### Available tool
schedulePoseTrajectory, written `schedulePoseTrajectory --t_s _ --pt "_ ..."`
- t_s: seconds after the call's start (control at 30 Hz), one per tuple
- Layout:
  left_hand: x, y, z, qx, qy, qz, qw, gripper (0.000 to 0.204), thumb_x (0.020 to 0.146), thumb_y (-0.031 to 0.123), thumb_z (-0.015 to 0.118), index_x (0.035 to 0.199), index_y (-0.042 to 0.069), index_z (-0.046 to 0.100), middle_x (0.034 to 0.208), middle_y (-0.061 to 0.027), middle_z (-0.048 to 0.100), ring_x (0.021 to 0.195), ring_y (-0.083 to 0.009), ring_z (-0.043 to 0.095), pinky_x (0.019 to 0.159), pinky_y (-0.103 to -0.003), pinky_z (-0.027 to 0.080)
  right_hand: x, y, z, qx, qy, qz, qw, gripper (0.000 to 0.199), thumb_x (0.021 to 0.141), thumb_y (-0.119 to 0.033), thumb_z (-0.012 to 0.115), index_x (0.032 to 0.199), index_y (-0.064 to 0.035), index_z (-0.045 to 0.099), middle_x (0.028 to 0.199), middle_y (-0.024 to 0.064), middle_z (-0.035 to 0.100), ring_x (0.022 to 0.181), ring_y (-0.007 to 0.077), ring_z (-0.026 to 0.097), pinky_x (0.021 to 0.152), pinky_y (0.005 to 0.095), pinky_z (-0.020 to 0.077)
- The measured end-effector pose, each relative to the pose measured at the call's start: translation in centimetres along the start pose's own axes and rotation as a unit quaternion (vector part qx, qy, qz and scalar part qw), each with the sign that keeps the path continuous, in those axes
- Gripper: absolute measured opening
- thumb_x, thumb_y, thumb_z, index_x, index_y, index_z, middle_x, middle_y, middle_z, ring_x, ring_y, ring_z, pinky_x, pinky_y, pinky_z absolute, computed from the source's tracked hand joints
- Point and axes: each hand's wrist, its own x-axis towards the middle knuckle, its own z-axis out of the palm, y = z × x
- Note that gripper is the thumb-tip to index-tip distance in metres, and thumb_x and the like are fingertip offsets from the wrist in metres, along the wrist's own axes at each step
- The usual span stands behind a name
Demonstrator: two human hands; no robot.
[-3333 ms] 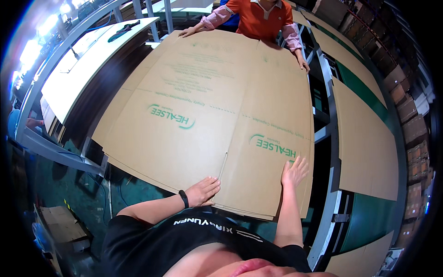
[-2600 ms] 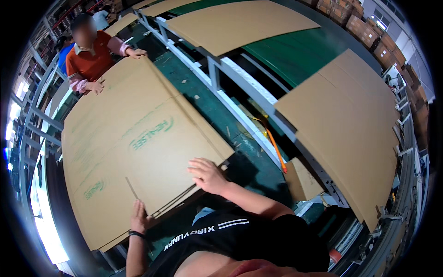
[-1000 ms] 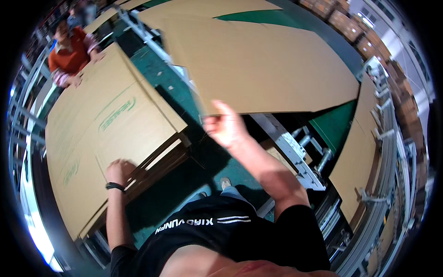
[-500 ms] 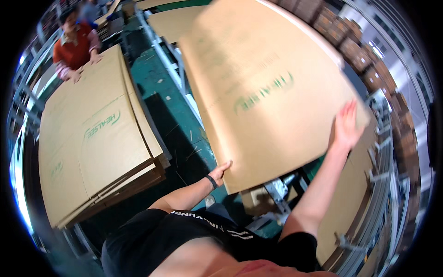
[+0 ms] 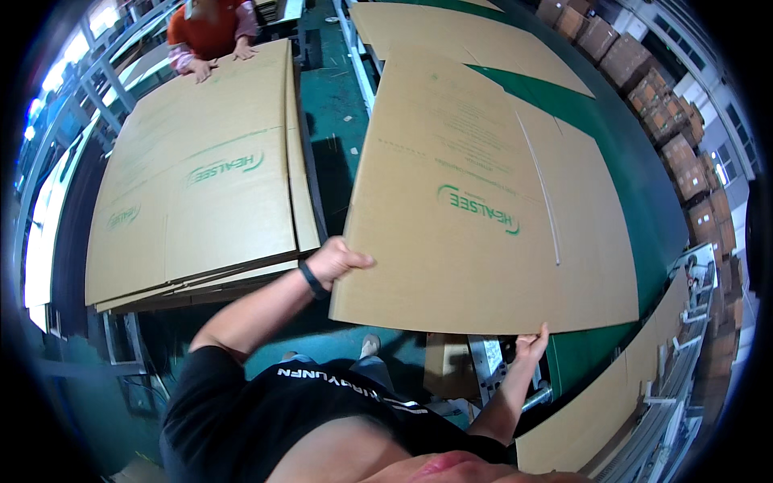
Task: The person folds flat cardboard sheets along pre-scored lines to form boxes. They repeatedly pick up sheets, fold the side flaps inward, and then fold the top and bottom flaps to close the box.
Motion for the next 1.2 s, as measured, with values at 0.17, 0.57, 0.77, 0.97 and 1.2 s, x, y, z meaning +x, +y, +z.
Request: schedulePoseTrajectory --t_s 0.17,0.57,0.77,0.97,1.2 --pt "-14.1 8.7 -8.5 -0.001 0.078 0.032 0.996 0.042 0.074 0.005 0.074 0.112 -0.007 0.062 0.097 -0.016 0.07 0.078 -0.0214 0.07 0.074 -0.034 0.058 -11.3 7.8 5.7 0.056 -0.158 -0.013 0.986 0.054 0.084 -0.012 0.064 0.134 -0.0015 0.048 0.131 0.0125 0.056 0.121 0.0299 0.053 0.104 0.0494 0.0432" --pt "-51.2 7.4 -43.7 0.084 0.273 0.148 0.947 0.073 0.068 0.023 0.076 0.128 -0.008 0.047 0.107 -0.015 0.065 0.09 -0.0227 0.067 0.082 -0.036 0.055 -41.5 32.7 21.3 -0.043 -0.318 0.176 0.931 0.048 0.077 0.002 0.068 0.123 -0.0067 0.057 0.117 0.0057 0.061 0.109 0.0263 0.06 0.094 0.0447 0.0522" --pt "-68.1 6.7 -64.2 0.261 0.483 0.056 0.834 0.068 0.074 0.025 0.08 0.129 -0.003 0.051 0.114 -0.009 0.065 0.103 -0.0202 0.063 0.089 -0.036 0.052 -57.5 47.8 24.9 -0.186 -0.521 0.39 0.736 0.03 0.1 -0.019 0.05 0.118 0.0042 0.056 0.105 0.0203 0.066 0.09 0.028 0.069 0.074 0.0376 0.0594" --pt "-49.8 8.8 -45.9 0.71 0.381 -0.089 0.585 0.043 0.072 0.008 0.064 0.114 0.003 0.06 0.114 -0.0206 0.06 0.108 -0.0379 0.056 0.092 -0.043 0.047 -61.6 59.2 31.2 -0.26 -0.567 0.471 0.624 0.038 0.099 -0.032 0.052 0.113 0.0026 0.057 0.101 0.017 0.066 0.083 0.0241 0.068 0.07 0.0344 0.0579" --pt "-36.5 -2.8 -37.7 0.706 0.115 0.117 0.689 0.044 0.075 0.02 0.072 0.116 0.006 0.06 0.133 -0.0126 0.054 0.13 -0.031 0.046 0.108 -0.042 0.039 -53.8 58.5 28.6 -0.404 -0.627 0.448 0.493 0.033 0.089 -0.006 0.063 0.12 0.0001 0.056 0.089 0.0084 0.063 0.075 0.0123 0.061 0.066 0.026 0.0517"
